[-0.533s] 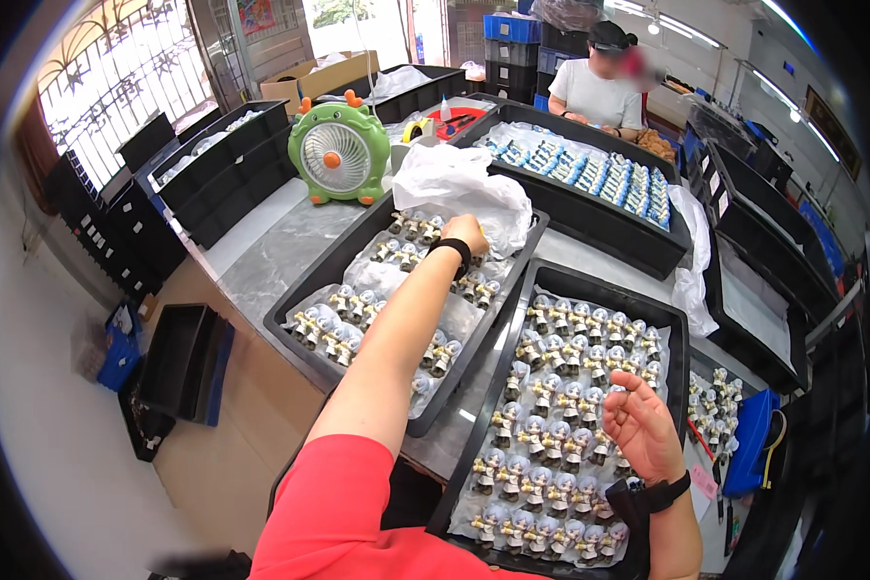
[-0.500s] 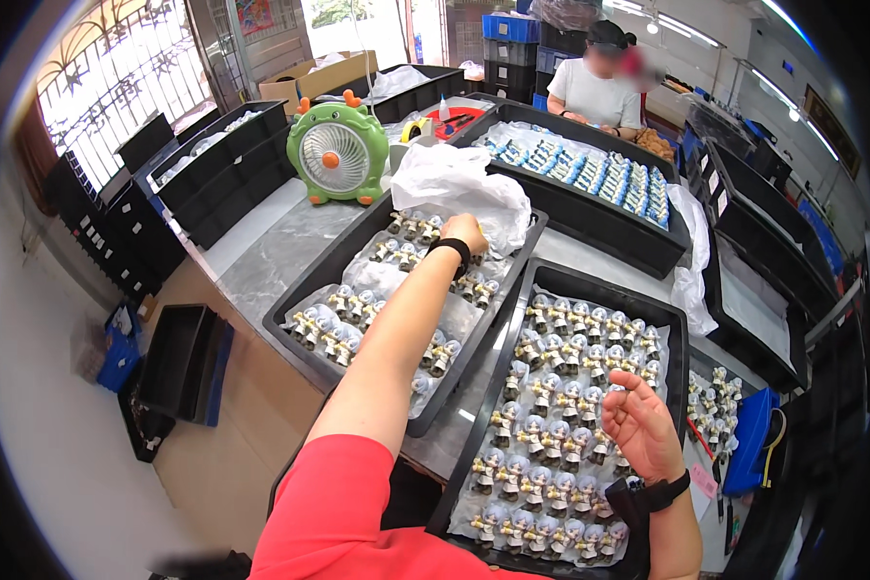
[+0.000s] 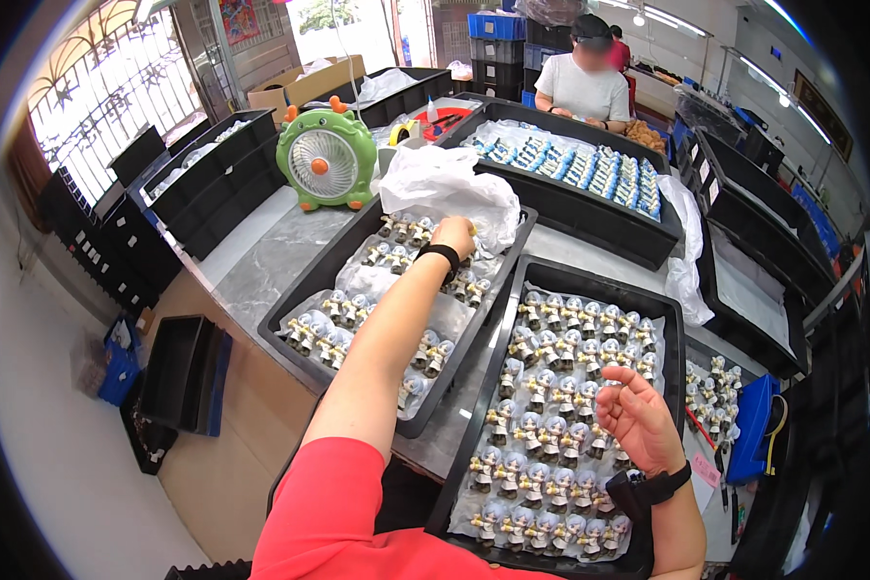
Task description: The person assembles small figurines by hand, picking up individual pieces from a tray and attaching parts together. They place the assembled figurines into a tray lined with white tissue paper. The person repeats this process for multiple figurines throughout the video.
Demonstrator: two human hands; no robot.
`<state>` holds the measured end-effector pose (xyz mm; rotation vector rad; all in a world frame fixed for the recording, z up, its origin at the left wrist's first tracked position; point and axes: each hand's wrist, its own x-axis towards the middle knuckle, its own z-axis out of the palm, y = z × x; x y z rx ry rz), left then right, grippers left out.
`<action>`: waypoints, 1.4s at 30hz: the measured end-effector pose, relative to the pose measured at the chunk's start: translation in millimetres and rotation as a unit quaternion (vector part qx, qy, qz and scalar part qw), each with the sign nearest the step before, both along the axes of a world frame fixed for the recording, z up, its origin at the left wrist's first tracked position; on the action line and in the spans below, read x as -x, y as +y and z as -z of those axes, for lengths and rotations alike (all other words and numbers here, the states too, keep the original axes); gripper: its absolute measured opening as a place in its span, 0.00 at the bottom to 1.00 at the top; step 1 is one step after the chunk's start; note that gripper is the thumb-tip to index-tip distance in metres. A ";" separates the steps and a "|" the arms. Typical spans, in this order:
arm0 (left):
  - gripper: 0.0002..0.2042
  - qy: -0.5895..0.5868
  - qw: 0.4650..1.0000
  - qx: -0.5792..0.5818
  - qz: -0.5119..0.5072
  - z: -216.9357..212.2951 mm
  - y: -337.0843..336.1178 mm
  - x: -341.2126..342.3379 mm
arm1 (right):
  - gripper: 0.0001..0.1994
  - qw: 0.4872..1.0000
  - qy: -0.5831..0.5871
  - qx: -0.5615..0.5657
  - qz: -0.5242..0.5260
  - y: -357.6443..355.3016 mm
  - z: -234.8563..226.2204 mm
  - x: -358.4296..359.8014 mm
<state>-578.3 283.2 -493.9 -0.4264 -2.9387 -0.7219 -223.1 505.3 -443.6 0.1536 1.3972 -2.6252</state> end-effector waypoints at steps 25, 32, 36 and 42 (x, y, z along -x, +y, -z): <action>0.13 -0.407 0.780 -0.430 0.202 -62.3 6.6 -210.4 | 0.11 0.789 0.241 -0.561 -0.061 -37.9 29.0 -3.6; 0.13 -0.482 0.690 -0.511 0.174 -54.1 -1.3 -257.7 | 0.16 0.664 0.368 -0.640 -0.121 -67.5 24.6 -25.9; 0.13 -0.518 0.656 -0.520 0.175 -52.8 -14.5 -264.7 | 0.17 0.608 0.414 -0.647 -0.200 -78.5 20.0 -37.4; 0.13 -0.560 0.648 -0.482 0.183 -47.9 -29.5 -279.4 | 0.17 0.628 0.386 -0.620 -0.269 -88.1 24.4 -44.8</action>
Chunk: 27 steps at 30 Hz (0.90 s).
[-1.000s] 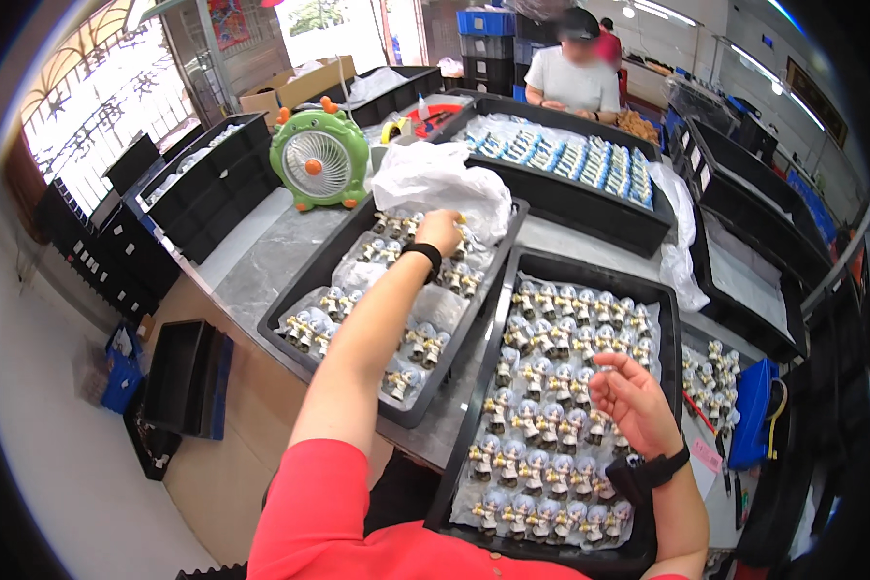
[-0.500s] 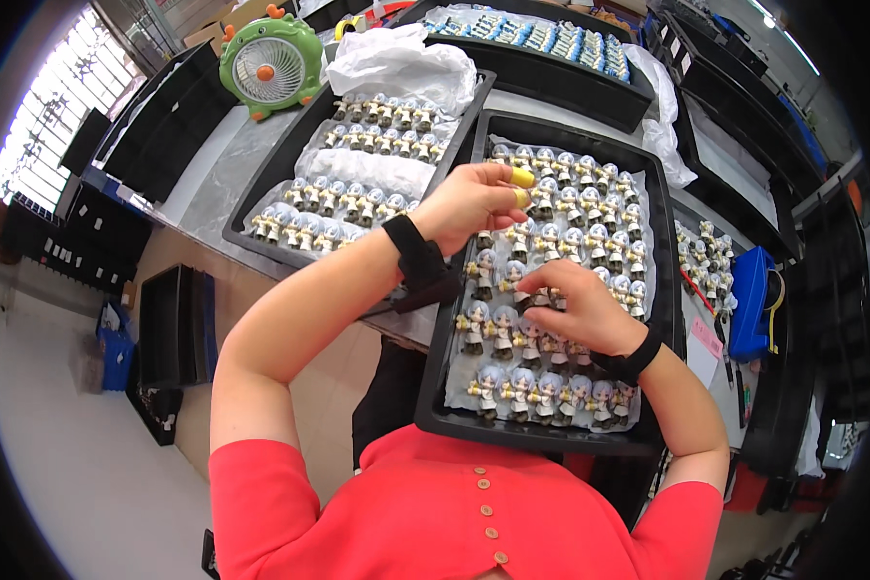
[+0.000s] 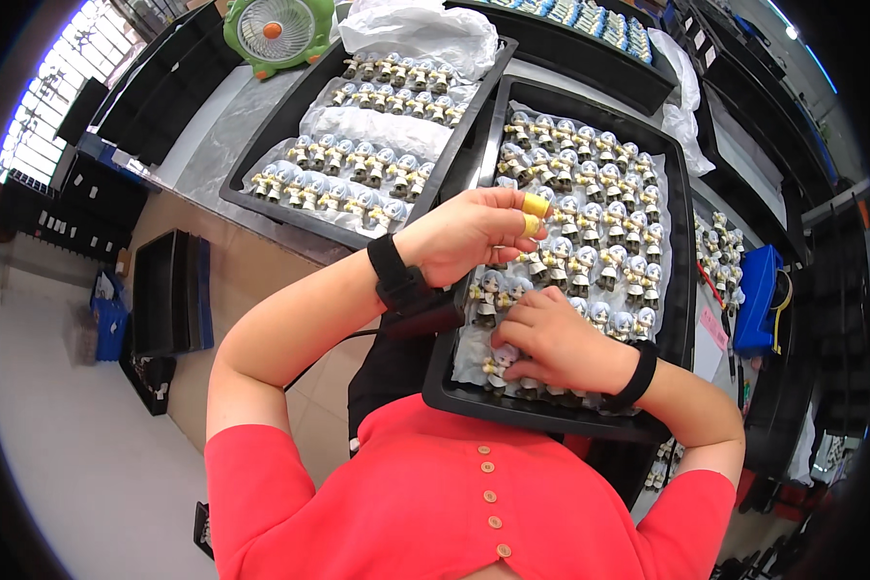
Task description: The person assembles small figurines by hand, picking up individual pieces from a tray and attaching parts together. They place the assembled figurines into a tray lined with white tissue paper. The person repeats this process for multiple figurines throughout the video.
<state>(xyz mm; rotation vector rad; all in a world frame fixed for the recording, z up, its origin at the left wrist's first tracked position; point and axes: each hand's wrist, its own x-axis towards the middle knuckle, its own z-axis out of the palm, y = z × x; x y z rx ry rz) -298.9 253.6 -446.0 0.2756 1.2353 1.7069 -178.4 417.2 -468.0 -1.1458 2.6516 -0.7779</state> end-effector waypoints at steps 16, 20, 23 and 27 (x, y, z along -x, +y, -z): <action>0.21 0.035 0.996 -0.077 0.022 -10.4 16.0 -15.9 | 0.17 0.876 -0.114 0.410 0.227 54.3 -26.7 32.7; 0.21 0.046 0.995 -0.085 -0.011 -16.2 24.1 -17.0 | 0.28 0.859 -0.140 0.443 0.216 59.5 -23.8 32.8; 0.21 0.027 0.990 -0.134 -0.020 -22.4 28.0 -16.3 | 0.41 0.895 -0.051 0.400 0.192 57.1 -38.5 28.9; 0.22 0.007 0.982 -0.184 -0.029 -21.6 44.7 -15.0 | 0.45 0.908 0.024 0.327 0.260 59.3 -40.6 27.2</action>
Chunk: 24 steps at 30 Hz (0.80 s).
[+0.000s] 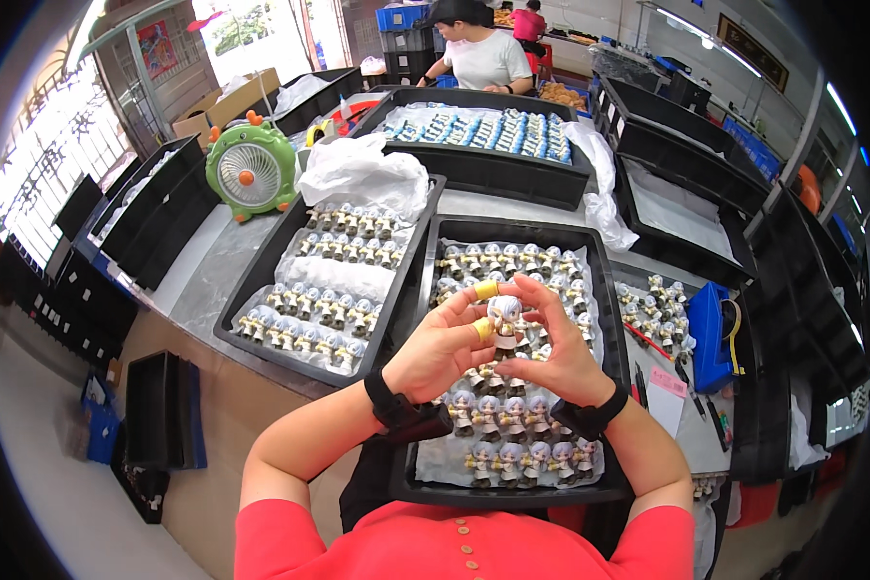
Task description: The person assembles small figurines by hand, picking up individual pieces from a tray and attaching parts together. They place the assembled figurines into a tray lined with white tissue paper. The person repeats this process for multiple figurines throughout the video.
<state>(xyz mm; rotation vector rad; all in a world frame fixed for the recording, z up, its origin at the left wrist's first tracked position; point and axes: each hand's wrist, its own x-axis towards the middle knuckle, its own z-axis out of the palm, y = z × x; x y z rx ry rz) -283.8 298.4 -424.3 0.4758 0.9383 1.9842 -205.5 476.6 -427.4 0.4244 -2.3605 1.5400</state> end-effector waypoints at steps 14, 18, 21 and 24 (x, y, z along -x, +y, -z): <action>0.20 -0.081 0.992 -0.095 0.036 5.1 41.1 9.8 | 0.39 0.994 0.023 0.066 0.079 17.4 -8.8 5.4; 0.21 -0.058 0.994 -0.088 0.032 11.5 40.7 11.0 | 0.39 0.994 0.042 0.010 0.100 18.6 -6.8 6.6; 0.22 -0.051 0.995 -0.081 0.039 14.0 34.5 12.0 | 0.38 0.995 0.028 0.005 0.098 13.8 -6.5 6.8; 0.22 -0.061 0.996 -0.059 0.038 16.6 27.2 11.5 | 0.35 0.995 0.018 -0.014 0.101 10.7 -3.6 7.3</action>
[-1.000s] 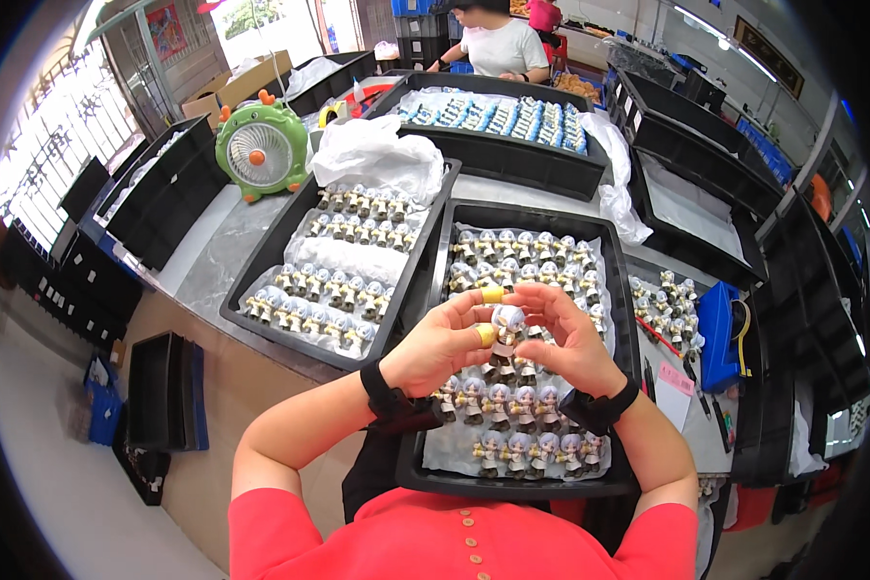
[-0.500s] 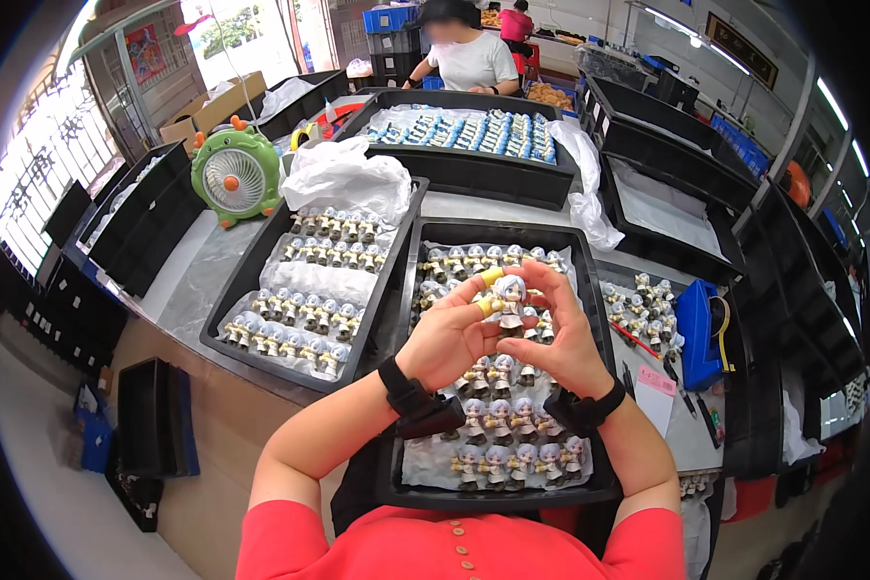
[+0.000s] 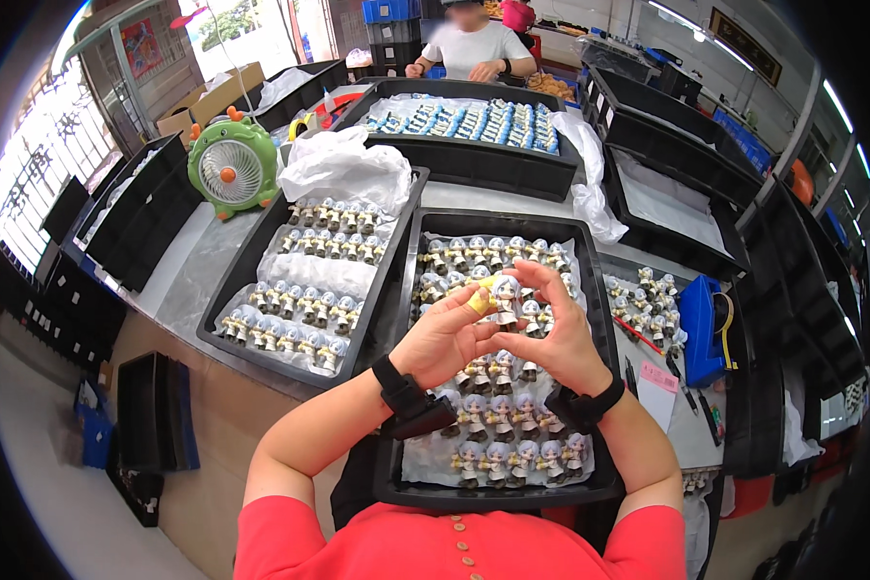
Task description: The person assembles small figurines by hand, picking up individual pieces from a tray and attaching parts together. They place the assembled figurines into a tray lined with white tissue paper. The person repeats this process for multiple figurines throughout the video.
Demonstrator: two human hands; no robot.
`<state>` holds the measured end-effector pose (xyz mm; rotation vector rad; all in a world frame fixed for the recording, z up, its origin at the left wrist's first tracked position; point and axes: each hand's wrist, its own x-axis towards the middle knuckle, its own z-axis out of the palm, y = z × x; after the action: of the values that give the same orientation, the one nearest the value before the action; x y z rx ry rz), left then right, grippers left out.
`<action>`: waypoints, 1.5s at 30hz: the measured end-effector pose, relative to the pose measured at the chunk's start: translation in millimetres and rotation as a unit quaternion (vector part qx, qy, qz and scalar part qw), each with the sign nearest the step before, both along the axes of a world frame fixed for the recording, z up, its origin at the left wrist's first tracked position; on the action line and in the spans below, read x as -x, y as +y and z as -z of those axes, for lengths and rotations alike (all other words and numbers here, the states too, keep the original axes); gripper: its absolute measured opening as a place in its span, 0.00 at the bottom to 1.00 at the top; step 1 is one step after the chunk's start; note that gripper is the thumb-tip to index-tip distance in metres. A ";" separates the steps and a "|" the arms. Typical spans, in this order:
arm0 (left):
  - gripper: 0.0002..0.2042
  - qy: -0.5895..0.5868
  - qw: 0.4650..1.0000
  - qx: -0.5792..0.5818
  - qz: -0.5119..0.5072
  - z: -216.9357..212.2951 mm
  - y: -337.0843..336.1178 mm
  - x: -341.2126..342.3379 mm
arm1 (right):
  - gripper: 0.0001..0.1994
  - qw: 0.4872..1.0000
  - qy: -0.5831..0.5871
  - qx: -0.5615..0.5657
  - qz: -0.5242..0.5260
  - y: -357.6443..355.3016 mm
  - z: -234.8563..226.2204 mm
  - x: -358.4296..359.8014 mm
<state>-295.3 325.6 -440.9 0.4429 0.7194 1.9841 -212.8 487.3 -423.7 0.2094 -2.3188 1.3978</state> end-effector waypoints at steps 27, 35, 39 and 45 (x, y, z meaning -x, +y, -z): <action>0.20 -0.009 0.999 0.037 -0.001 -3.5 -33.2 -13.0 | 0.37 0.990 -0.044 0.061 -0.121 -6.4 14.8 1.8; 0.21 -0.007 0.999 0.038 -0.021 1.8 -33.7 -12.2 | 0.38 0.976 -0.084 0.128 -0.155 -9.2 11.0 0.4; 0.20 -0.004 1.000 0.008 -0.018 -4.5 -32.4 -15.8 | 0.37 0.987 -0.044 0.084 -0.133 -9.2 12.4 0.1; 0.18 0.025 0.997 0.045 -0.058 -5.6 -27.3 -18.0 | 0.45 0.994 0.080 -0.053 -0.052 -15.6 5.3 -5.5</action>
<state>-277.4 298.3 -435.3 0.4064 0.8789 2.0456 -207.3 471.8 -429.1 0.4627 -2.2772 1.2570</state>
